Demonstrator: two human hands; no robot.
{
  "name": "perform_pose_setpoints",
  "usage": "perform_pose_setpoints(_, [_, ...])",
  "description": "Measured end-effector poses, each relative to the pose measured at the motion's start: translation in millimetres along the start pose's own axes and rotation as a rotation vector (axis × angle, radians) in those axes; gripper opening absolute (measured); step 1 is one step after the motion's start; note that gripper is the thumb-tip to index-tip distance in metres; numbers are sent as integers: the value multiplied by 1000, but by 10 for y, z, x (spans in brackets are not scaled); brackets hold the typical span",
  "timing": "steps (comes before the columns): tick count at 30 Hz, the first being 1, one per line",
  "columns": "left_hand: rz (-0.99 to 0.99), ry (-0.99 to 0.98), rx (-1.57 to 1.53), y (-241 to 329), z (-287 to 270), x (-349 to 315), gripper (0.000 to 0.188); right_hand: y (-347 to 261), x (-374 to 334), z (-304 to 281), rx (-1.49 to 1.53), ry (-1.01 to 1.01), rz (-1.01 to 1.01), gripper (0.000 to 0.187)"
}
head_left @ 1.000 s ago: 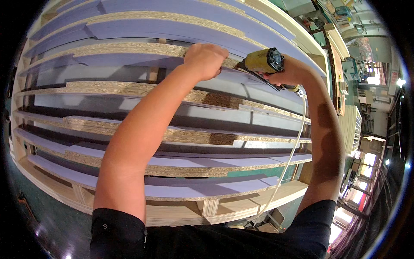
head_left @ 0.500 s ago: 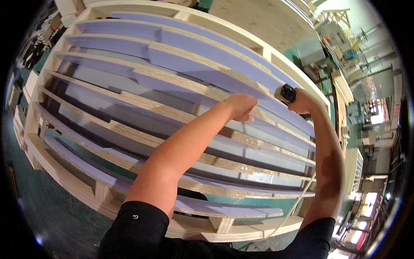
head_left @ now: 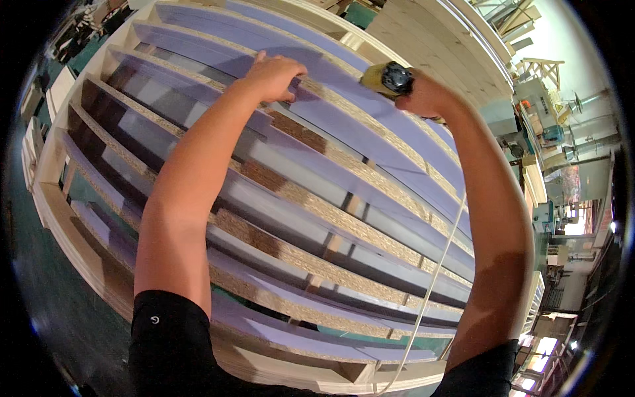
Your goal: The person uses a pneumatic nail gun to attach wooden slats to a large rectangular frame. They position the slats and drive nails into the joints, occasionally walking around the structure to access different sides. A coworker assists by holding the frame steady during the process.
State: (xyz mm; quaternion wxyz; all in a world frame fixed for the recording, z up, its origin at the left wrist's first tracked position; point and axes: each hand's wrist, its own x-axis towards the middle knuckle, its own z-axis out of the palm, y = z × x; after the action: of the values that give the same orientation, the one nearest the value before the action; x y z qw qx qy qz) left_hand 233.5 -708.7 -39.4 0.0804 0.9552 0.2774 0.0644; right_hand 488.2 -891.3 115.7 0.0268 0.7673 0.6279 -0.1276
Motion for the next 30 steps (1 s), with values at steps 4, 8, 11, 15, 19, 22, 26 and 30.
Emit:
perform_pose_setpoints(4, [-17,49,2,-30,157,44,63,-690,261,93,70,-192,36,41])
perform_pose_setpoints(8, [53,135,-85,-35,269,191,59,-679,614,267,166,-276,25,34])
perform_pose_setpoints(11, [56,147,-82,-66,327,216,57,-706,646,191,253,-313,51,31])
perform_pose_setpoints(15, [32,158,-87,-19,321,193,56,-565,686,305,408,-289,47,29])
perform_pose_setpoints(19, [32,159,-111,-26,301,176,57,-597,706,303,378,-258,84,29])
perform_pose_setpoints(22, [50,225,-107,-55,327,157,56,-645,719,307,409,-261,63,28])
perform_pose_setpoints(26, [17,144,-94,-7,238,143,55,-665,733,288,428,-287,72,24])
perform_pose_setpoints(30, [1,93,-60,44,165,144,56,-617,745,298,403,-272,77,21])
